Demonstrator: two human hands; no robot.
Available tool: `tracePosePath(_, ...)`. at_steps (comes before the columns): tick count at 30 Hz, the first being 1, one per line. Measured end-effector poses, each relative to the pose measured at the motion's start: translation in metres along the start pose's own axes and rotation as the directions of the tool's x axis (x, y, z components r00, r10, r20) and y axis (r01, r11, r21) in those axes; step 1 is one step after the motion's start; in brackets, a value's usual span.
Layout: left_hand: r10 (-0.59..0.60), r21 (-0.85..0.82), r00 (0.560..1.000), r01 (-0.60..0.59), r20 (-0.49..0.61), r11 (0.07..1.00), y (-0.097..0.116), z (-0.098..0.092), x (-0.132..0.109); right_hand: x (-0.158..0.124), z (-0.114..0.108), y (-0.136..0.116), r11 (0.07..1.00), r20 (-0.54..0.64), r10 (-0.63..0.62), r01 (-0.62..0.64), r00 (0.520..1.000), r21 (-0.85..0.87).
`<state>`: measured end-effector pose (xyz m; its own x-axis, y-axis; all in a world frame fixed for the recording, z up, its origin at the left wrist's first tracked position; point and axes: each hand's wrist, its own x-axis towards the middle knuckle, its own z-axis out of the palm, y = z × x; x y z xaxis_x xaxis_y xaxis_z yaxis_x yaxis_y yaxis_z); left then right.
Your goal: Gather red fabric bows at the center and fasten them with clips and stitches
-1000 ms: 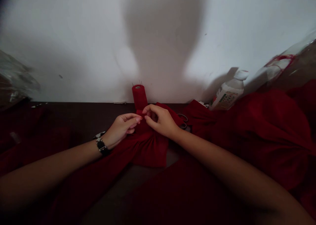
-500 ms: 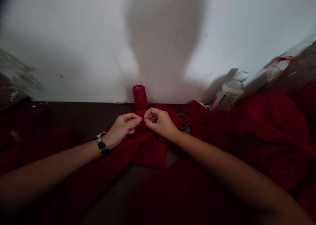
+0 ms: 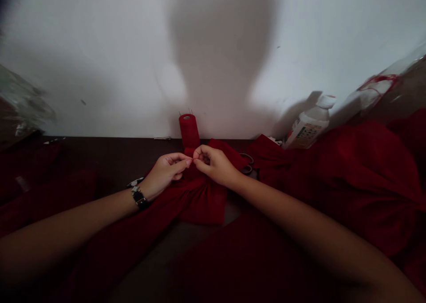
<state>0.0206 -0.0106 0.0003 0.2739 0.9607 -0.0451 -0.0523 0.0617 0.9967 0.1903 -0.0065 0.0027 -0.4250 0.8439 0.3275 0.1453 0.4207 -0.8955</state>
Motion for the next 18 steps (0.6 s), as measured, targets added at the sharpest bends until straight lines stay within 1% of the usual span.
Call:
tracePosePath(7,-0.011,-0.007,1.0,0.011,-0.015,1.0,0.0015,0.0003,0.0002,-0.0003,-0.0014,-0.0025,0.997,-0.002,-0.026,0.025,1.0,-0.076)
tracePosePath(18,-0.014,-0.01,1.0,0.013,-0.021,1.0,0.0029,0.0014,0.0006,0.0003,-0.0002,0.0,0.996,-0.003,-0.024,0.024,1.0,-0.09)
